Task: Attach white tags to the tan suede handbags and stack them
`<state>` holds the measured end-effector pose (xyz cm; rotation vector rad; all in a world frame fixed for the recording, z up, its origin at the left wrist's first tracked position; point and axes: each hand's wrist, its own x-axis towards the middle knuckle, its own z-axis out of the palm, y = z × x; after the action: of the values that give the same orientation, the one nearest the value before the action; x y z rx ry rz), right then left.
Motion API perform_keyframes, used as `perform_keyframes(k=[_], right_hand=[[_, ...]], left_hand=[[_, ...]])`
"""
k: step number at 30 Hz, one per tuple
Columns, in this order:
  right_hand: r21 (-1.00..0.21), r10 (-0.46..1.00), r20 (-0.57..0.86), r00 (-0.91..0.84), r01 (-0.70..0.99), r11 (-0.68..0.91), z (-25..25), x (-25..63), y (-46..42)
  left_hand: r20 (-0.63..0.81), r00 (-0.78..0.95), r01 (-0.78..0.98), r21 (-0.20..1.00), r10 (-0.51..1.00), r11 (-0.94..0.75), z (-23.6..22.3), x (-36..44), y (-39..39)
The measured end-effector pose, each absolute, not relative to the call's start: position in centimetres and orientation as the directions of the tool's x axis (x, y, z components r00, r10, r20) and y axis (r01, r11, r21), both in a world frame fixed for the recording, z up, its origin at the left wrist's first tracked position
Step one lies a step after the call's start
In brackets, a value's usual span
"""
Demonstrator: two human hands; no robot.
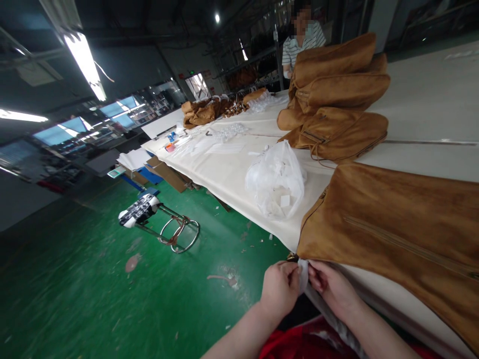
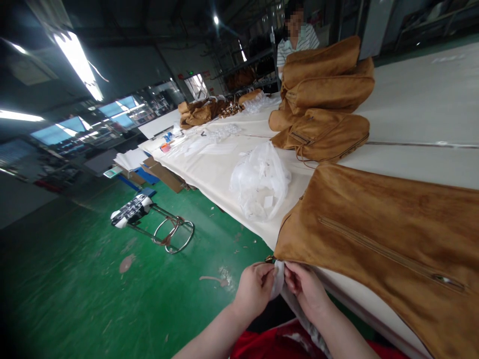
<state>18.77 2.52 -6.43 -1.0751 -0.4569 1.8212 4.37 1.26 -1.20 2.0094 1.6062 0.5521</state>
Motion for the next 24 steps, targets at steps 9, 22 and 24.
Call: perform_keyframes(k=[9,22,24], right_hand=[[-0.771,0.882,-0.457,-0.114,-0.443,-0.457,-6.9,18.5,2.5],[-0.956,0.954,-0.291,-0.076,-0.026,-0.294,-7.7,20.2,2.1],[-0.963,0.960,-0.266,-0.089,0.064,-0.261,-7.9,20.2,2.1]], left_hand=[[-0.010,0.156,0.704,0.702,0.988,-0.104,-1.1,5.0,2.0],[0.008,0.097,0.848,0.522,0.995,-0.087,-1.3,5.3,1.9],[0.004,0.098,0.835,0.543,0.995,-0.084,-1.4,5.1,1.9]])
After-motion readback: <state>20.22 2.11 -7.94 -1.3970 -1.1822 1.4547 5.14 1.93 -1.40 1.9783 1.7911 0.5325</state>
